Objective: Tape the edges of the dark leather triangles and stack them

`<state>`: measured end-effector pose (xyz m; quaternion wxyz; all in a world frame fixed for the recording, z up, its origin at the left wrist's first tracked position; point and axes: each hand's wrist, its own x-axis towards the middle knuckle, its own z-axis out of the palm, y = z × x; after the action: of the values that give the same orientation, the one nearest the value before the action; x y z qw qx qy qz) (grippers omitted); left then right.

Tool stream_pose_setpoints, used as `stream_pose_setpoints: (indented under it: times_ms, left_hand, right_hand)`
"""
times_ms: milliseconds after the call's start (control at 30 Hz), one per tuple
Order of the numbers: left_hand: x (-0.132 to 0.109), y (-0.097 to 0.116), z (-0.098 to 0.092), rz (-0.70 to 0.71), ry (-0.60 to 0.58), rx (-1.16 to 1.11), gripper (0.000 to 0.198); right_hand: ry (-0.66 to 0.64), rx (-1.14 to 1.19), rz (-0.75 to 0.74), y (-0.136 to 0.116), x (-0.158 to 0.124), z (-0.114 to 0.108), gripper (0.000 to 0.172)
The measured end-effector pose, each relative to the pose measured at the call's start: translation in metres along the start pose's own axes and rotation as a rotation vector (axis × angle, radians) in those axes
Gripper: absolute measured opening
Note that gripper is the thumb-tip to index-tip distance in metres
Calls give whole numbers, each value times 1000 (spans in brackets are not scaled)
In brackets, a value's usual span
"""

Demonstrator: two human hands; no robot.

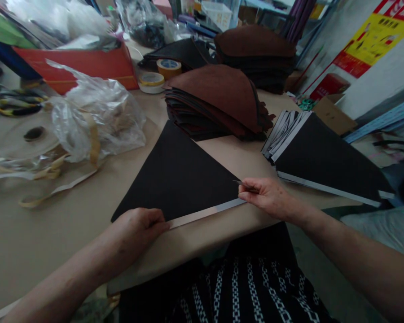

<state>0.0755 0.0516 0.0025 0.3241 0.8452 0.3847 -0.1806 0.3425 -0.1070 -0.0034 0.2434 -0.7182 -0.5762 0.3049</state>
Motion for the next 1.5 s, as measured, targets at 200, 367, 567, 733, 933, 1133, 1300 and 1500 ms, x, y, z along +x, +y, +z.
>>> stream_pose_setpoints:
  times_ms: [200,367,567,733,933,1133,1300,1500]
  left_hand:
    - [-8,1,-6,-29,-4,-33,36]
    - [-17,-20,-11,-55,-14,-76,34]
    - [-39,-70,-20,-149,-11,-66,31]
    - [-66,-106,-40,-169,56,-74,26]
    - [-96,-142,-58,-268,88,-123,25]
    - [-122,-185,-69,-372,87,-188,26]
    - [-138,-213,-75,-413,72,-226,25]
    - [-144,-247,-77,-486,73,-203,28]
  right_hand:
    - [-98,-165,-4,1,12,14,12]
    - [-126,-269,9,-2,10,14,11]
    - [-140,-306,17,6,10,18,10]
    - [-124,-295,14,12,8,21,13]
    - [-178,-268,92,8,6,18,17]
    - [-212,-271,185,4,8,15,12]
    - [-215,-277,222,9,9,16,12]
    - [-210,-276,273,9,6,16,10]
